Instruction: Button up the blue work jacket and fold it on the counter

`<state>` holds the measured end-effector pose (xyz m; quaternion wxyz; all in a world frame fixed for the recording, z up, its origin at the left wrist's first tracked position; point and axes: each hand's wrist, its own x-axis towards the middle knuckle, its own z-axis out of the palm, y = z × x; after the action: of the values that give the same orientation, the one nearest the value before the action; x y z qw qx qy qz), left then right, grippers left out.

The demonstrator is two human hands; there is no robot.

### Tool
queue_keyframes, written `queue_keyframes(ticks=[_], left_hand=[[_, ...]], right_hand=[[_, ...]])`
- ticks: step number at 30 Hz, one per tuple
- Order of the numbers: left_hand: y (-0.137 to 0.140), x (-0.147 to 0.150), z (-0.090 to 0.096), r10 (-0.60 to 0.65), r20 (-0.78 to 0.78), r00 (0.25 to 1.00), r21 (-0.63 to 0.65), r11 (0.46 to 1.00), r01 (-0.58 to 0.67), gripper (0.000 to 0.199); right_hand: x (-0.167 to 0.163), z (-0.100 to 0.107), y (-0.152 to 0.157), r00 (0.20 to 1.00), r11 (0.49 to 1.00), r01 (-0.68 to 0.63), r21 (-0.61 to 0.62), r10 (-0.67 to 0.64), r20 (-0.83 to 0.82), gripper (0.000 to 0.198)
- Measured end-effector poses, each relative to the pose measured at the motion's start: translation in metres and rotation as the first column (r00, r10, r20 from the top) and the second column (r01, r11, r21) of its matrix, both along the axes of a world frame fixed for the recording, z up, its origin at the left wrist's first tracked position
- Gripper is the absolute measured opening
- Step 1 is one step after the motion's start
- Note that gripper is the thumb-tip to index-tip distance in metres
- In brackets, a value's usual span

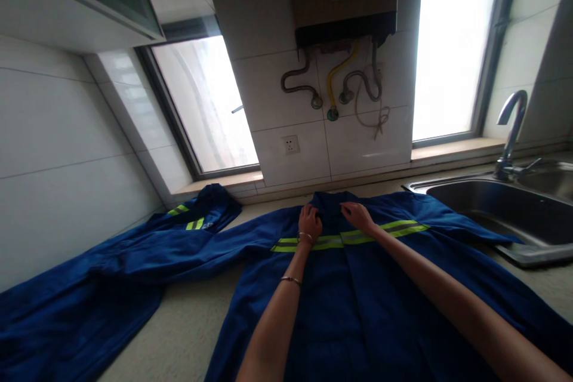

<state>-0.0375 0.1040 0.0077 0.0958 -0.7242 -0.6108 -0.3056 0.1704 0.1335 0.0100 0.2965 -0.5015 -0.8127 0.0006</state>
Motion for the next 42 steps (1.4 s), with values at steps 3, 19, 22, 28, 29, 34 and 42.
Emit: queue_keyframes(ticks=[3, 19, 22, 28, 29, 34, 42], left_hand=[[0.004, 0.005, -0.006, -0.206, -0.086, 0.975, -0.089, 0.976, 0.199, 0.039], [0.007, 0.069, -0.027, -0.261, 0.051, 0.964, -0.29, 0.92, 0.264, 0.055], [0.007, 0.067, -0.025, -0.324, 0.002, 0.946, -0.276, 0.909, 0.312, 0.054], [0.001, 0.071, -0.018, -0.448, -0.17, 0.878, -0.359, 0.858, 0.368, 0.048], [0.0, 0.072, -0.017, -0.438, -0.172, 0.883, -0.359, 0.862, 0.357, 0.045], [-0.003, 0.07, -0.011, -0.335, -0.164, 0.928, -0.323, 0.907, 0.271, 0.033], [-0.003, 0.066, -0.01, -0.341, -0.117, 0.933, -0.274, 0.914, 0.3, 0.03]], right_hand=[[0.023, -0.001, 0.011, 0.998, 1.0, -0.003, -0.019, 0.005, 0.064, 0.047], [0.062, -0.016, 0.027, 0.99, 0.989, 0.089, -0.122, -0.075, 0.118, 0.05], [0.063, -0.017, 0.028, 0.987, 0.991, 0.097, -0.092, -0.085, 0.134, 0.06], [0.065, -0.014, 0.028, 0.971, 0.99, 0.08, -0.116, -0.051, 0.234, 0.058], [0.065, -0.014, 0.027, 0.97, 0.987, 0.09, -0.132, -0.057, 0.235, 0.055], [0.068, -0.014, 0.027, 0.968, 0.968, 0.184, -0.169, -0.149, 0.202, 0.041], [0.035, 0.006, 0.07, 0.925, 0.893, 0.379, -0.241, -0.356, 0.134, 0.043]])
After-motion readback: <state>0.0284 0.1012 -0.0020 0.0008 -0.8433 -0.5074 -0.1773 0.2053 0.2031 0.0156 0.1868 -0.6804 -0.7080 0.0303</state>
